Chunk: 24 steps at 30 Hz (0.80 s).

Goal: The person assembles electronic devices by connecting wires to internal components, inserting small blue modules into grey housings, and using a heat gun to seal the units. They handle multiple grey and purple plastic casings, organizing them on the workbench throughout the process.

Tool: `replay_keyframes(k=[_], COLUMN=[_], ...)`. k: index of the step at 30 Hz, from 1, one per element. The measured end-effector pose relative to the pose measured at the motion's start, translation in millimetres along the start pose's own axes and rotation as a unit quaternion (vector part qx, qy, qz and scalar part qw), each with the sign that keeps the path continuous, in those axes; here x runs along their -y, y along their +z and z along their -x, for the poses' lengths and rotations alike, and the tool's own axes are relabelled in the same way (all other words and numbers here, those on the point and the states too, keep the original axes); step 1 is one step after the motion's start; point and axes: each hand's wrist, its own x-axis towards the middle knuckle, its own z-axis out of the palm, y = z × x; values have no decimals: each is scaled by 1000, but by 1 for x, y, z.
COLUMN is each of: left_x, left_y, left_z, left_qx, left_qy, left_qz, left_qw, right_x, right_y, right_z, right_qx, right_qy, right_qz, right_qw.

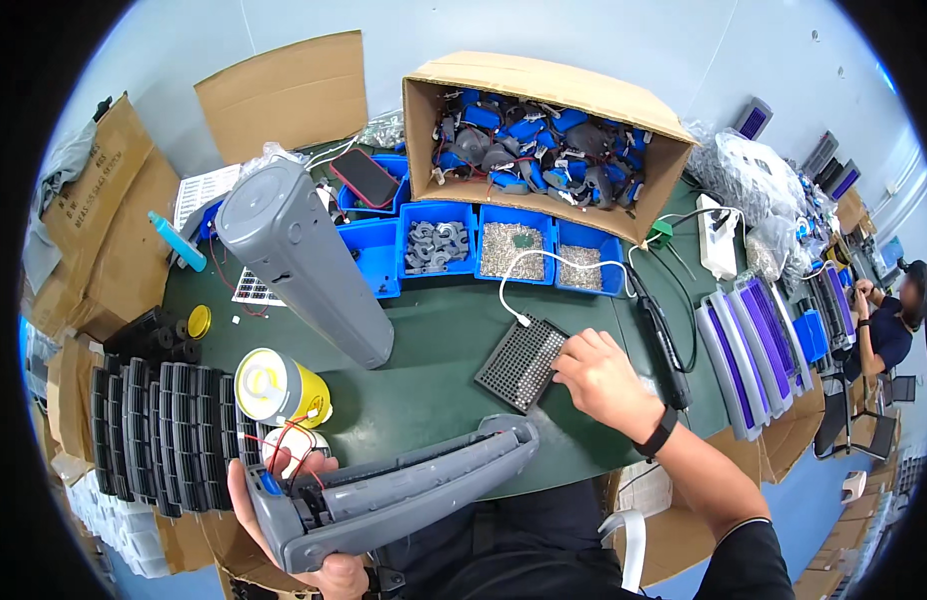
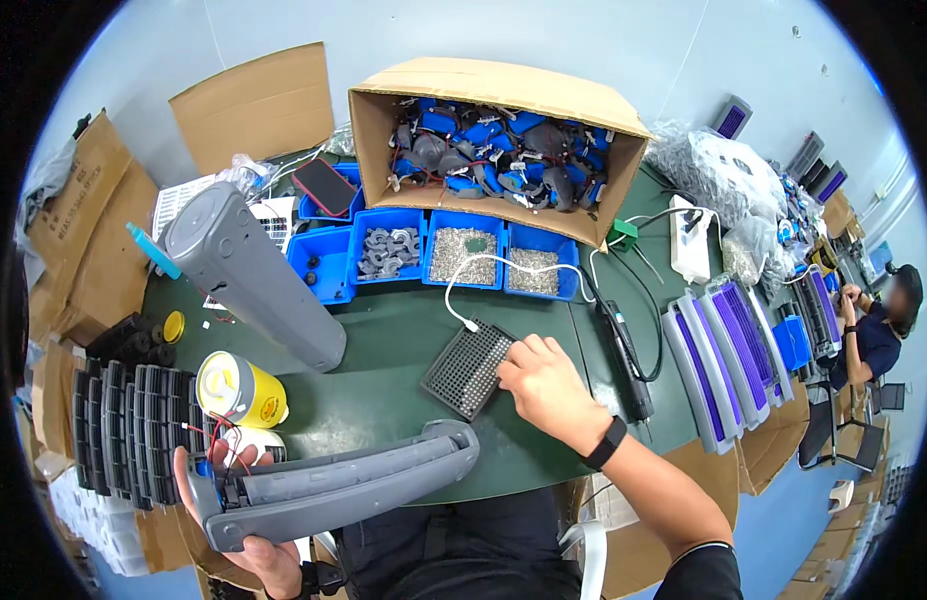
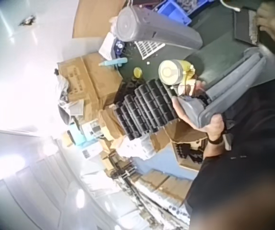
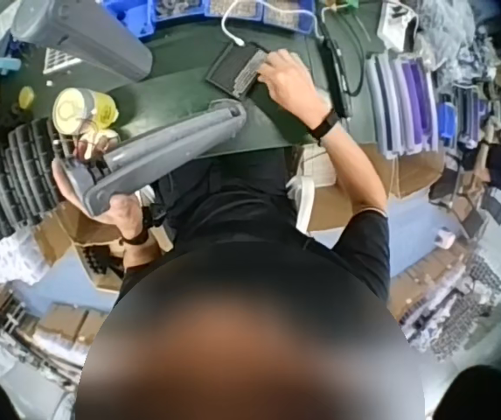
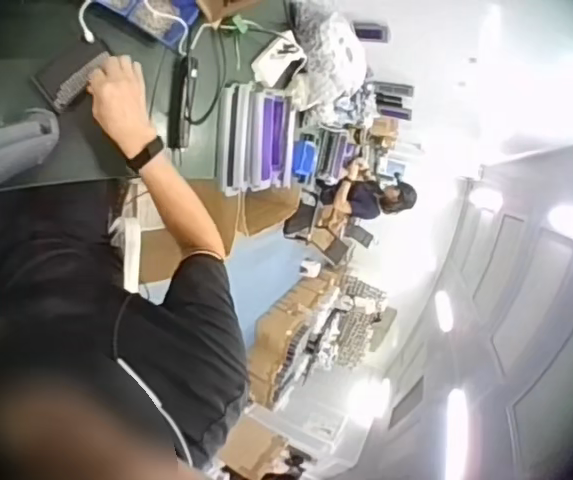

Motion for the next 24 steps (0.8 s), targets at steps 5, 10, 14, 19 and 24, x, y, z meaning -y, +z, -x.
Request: replay_keyframes(k=[5, 10, 14, 19, 24], left_x=[-3, -1, -2, -10, 18], left_y=[6, 15, 20, 16, -17], left_z=[-2, -2, 1, 2, -13], left_qx=[-4, 4, 13, 88, 230], left_qy=[-6, -9, 3, 56, 9], left_qz=[-2, 13, 14, 18, -99], left_qw=[1000, 1000, 1000, 994, 968], right_x=[9, -1, -6, 12, -55], right_y=[20, 43, 49, -3, -69], right_z=[-21, -52, -60, -32, 84], right_qx=[-25, -58, -83, -111, -280], right_qy=[-19, 7, -17, 66, 310], right_qz=[13, 2, -2, -61, 32], right_qw=[999, 998, 996, 990, 908])
